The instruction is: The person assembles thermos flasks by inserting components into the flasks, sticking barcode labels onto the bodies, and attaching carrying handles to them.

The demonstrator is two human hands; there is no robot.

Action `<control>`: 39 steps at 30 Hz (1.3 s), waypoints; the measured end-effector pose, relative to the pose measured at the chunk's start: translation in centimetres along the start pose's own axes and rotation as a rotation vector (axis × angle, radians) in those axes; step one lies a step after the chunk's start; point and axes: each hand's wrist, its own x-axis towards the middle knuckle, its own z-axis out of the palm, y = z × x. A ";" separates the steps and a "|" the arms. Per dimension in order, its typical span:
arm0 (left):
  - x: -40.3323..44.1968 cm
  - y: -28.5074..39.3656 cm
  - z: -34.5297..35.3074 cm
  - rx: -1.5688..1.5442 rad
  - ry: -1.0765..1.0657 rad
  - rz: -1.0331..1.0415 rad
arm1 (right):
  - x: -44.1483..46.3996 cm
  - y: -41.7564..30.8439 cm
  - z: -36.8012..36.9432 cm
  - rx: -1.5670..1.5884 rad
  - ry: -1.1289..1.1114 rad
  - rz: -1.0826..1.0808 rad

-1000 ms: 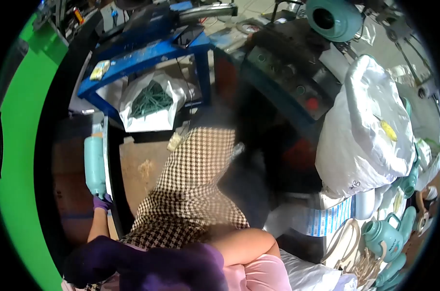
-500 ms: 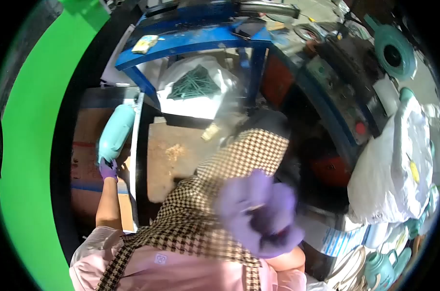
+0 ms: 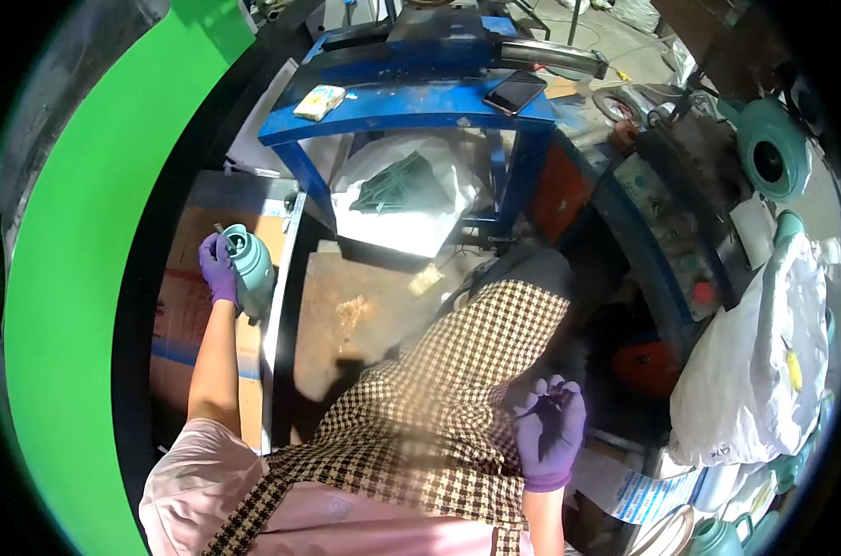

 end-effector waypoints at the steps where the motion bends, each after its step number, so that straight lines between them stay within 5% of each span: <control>1: 0.9 0.2 1.2 0.001 -0.016 -0.023 | 0.0 0.1 -0.2 -0.028 0.001 -0.023; 4: 1.1 1.0 3.1 0.568 -0.216 0.475 | -0.5 0.2 -0.3 -0.153 -0.036 -0.078; 5: 1.5 1.8 3.3 0.660 -0.223 0.499 | -0.6 0.1 -0.2 -0.156 -0.066 -0.059; 8: 1.4 5.4 4.3 0.963 -0.068 0.129 | -0.7 0.3 -1.5 -0.268 -0.059 -0.118; 9: 1.9 8.1 3.8 0.844 -0.191 -0.098 | -0.6 0.3 -2.4 -0.355 -0.086 -0.149; 12: 3.4 9.0 3.2 0.644 -0.496 -0.108 | -0.7 0.0 -1.6 -0.728 0.086 -0.257; 14: 2.5 9.6 2.6 0.499 -0.537 0.304 | -0.4 -0.5 -1.0 -0.680 0.147 -0.192; 16: 0.9 17.6 0.5 0.317 -0.684 0.708 | -0.9 -0.5 3.6 -1.255 -0.094 -0.597; 18: -1.4 25.4 -1.0 0.152 -0.812 0.941 | 0.0 -0.6 6.3 -1.402 -0.419 -0.660; 22: -8.5 33.1 0.2 -0.275 -1.226 0.997 | 2.0 1.8 8.0 -1.504 -1.043 -1.000; 28: -16.5 34.2 6.4 -0.451 -1.079 1.077 | 2.1 5.2 8.5 -1.790 -0.775 -0.956; 39: -18.5 35.8 8.1 -0.522 -1.051 1.051 | 3.3 5.8 5.8 -1.887 -0.715 -0.820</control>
